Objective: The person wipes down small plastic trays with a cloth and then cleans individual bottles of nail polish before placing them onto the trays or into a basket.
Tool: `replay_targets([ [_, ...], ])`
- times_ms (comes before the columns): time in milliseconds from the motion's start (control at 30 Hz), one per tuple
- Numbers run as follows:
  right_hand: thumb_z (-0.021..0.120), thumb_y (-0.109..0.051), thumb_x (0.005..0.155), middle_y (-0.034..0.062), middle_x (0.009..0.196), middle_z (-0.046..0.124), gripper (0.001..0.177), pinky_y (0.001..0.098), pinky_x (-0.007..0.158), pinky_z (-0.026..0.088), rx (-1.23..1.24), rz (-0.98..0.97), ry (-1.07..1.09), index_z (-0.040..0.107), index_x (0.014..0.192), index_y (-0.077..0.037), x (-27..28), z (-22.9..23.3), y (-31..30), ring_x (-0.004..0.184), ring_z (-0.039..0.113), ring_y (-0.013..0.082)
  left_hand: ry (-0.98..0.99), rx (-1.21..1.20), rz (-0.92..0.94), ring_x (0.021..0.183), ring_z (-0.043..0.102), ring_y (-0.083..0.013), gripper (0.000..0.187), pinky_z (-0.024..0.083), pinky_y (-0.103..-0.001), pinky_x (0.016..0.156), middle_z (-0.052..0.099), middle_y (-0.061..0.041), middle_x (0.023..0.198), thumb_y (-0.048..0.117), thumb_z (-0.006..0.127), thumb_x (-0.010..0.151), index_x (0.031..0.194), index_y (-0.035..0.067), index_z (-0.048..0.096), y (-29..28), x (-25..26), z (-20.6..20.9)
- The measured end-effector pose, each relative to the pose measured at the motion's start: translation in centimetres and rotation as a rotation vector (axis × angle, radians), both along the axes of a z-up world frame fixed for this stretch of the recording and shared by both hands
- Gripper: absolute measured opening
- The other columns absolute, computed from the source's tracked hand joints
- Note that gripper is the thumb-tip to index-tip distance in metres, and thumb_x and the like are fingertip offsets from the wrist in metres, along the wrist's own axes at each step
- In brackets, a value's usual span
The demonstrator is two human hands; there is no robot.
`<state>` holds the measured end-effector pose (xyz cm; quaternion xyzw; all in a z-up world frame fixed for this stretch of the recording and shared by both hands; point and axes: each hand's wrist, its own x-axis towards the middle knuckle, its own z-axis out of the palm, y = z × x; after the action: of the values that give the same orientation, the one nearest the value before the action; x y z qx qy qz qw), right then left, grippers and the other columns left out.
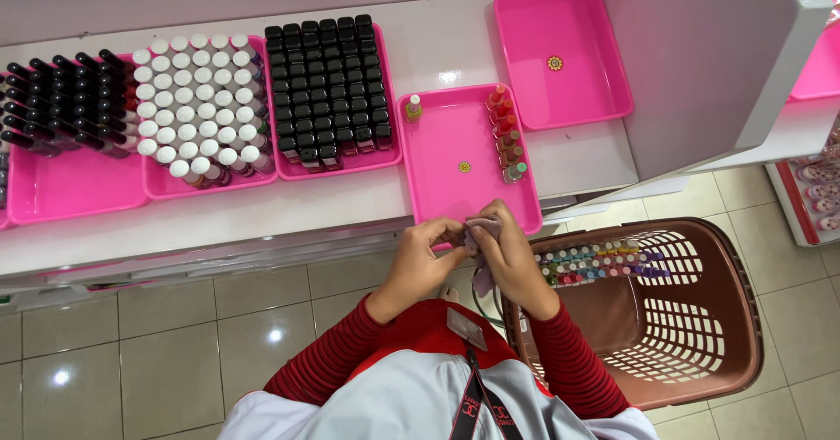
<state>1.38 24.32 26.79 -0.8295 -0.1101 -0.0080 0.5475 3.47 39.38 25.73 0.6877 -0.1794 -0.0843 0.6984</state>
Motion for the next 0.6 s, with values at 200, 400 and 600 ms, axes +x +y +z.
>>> replay_targets([
  [200,0.04,-0.025,0.094,0.0092,0.054,0.045,0.028,0.0353,0.047,0.041,-0.336,-0.34,-0.116,0.047,0.072,-0.009,-0.2,-2.4,0.9,0.051,0.052,0.0315,-0.41,0.345,0.137,0.072,0.061,-0.0285,0.019,0.05,-0.036,0.067,0.06,-0.013,0.076,0.003,0.067,0.071,0.087,-0.001,0.059,-0.5,-0.8,-0.1],
  [400,0.037,-0.025,0.095,0.0057,0.046,0.043,0.034,0.0283,0.043,0.04,-0.267,-0.378,-0.165,0.049,0.066,-0.011,0.0,-1.7,0.5,0.043,0.05,0.0245,-0.318,0.351,0.083,0.077,0.061,-0.0334,0.023,0.049,-0.039,0.069,0.06,-0.014,0.08,0.006,0.066,0.071,0.092,0.002,0.057,-0.9,-0.7,-0.5],
  [600,0.03,-0.022,0.095,0.0071,0.046,0.052,0.039,0.0276,0.052,0.044,0.253,-0.4,-0.067,0.058,0.074,-0.004,-0.5,0.3,1.0,0.044,0.053,0.0168,-0.113,0.271,-0.048,0.084,0.062,-0.0349,0.03,0.049,-0.04,0.072,0.064,-0.016,0.084,0.001,0.065,0.069,0.097,0.006,0.057,-0.8,0.8,-1.1],
])
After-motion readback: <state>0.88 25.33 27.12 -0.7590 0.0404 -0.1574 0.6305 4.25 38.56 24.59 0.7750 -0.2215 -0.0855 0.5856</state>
